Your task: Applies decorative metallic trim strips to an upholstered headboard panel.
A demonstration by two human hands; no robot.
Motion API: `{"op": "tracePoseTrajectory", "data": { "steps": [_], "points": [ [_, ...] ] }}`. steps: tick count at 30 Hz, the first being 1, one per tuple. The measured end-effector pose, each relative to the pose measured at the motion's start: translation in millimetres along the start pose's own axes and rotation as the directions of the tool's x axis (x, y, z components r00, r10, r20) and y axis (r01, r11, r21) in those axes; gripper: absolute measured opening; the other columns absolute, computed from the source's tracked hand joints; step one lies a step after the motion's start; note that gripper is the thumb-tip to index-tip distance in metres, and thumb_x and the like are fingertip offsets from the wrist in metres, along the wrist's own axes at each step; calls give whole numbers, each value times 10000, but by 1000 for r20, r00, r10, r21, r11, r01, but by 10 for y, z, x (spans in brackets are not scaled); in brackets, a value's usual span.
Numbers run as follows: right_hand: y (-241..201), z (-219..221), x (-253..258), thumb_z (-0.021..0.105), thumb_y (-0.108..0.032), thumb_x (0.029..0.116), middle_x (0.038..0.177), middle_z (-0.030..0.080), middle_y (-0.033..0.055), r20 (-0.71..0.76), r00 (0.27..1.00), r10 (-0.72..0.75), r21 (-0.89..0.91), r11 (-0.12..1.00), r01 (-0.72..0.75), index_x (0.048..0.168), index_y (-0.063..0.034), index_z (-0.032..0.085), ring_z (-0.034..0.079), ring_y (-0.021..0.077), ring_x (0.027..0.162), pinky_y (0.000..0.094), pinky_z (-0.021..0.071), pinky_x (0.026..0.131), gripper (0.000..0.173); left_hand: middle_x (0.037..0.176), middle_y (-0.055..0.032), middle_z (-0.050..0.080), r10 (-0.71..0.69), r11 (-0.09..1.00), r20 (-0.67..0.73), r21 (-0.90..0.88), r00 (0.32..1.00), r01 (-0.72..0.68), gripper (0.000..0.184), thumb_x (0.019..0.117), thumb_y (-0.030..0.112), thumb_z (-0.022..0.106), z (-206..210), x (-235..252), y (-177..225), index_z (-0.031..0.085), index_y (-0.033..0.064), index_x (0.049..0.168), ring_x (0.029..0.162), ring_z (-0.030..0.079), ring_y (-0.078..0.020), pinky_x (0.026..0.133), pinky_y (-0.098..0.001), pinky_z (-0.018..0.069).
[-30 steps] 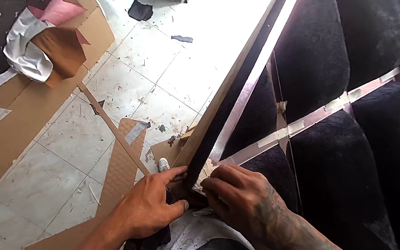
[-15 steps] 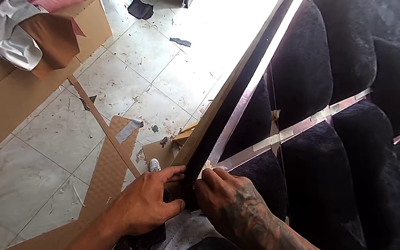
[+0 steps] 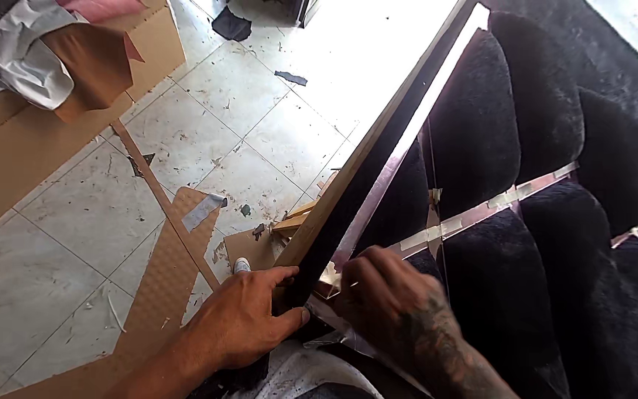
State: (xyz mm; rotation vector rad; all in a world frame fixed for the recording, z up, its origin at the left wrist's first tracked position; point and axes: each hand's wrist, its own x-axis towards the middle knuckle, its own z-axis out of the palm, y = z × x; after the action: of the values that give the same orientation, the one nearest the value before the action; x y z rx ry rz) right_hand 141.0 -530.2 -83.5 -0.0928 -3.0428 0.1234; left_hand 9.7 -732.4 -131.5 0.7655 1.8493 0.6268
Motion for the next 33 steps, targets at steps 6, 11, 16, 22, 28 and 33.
{"op": "tracePoseTrajectory", "data": {
  "steps": [6,11,16,22,28,33],
  "points": [
    [591,41,82,647,-324,880,768,585,-45,23,1000,-13,135,991,10,805,-183,655,591,111,655,308,459,506,159,948,112,737,-2,988,-75,151,997,13,623,884,725,562,115,174,163,637,373,1392,871,689,-42,790,-384,590],
    [695,175,33,700,-270,845,766,570,-76,-30,999,28,351,936,-16,785,-191,664,557,45,653,252,465,533,106,1000,149,746,-101,976,50,197,994,89,562,893,710,573,-28,246,286,630,440,1383,927,693,-7,820,-380,595],
    [668,215,10,697,-286,832,756,568,-68,-71,995,65,360,932,-36,763,-199,663,570,67,671,263,464,534,116,1032,172,752,-132,980,87,161,988,116,464,922,678,538,-25,259,322,685,429,1285,976,701,6,863,-372,603],
    [706,275,16,668,-291,849,733,548,-57,-90,993,71,429,903,-25,757,-187,660,566,85,666,268,442,517,140,867,136,744,-193,981,37,-6,980,194,360,932,579,614,38,224,308,749,361,1184,700,695,-36,632,-324,615],
    [736,315,30,639,-252,861,718,544,-76,-114,990,78,494,869,-11,735,-191,641,544,61,646,244,410,500,140,922,114,767,-222,968,-20,-122,975,218,306,929,433,704,85,219,382,764,311,1203,662,704,-75,564,-306,615],
    [743,327,23,632,-253,866,714,552,-70,-130,989,75,510,860,1,738,-190,642,545,72,639,253,403,500,143,912,119,743,-178,984,-21,12,984,178,349,988,480,618,106,156,383,718,309,1275,657,676,-48,582,-301,603]
  ]
}}
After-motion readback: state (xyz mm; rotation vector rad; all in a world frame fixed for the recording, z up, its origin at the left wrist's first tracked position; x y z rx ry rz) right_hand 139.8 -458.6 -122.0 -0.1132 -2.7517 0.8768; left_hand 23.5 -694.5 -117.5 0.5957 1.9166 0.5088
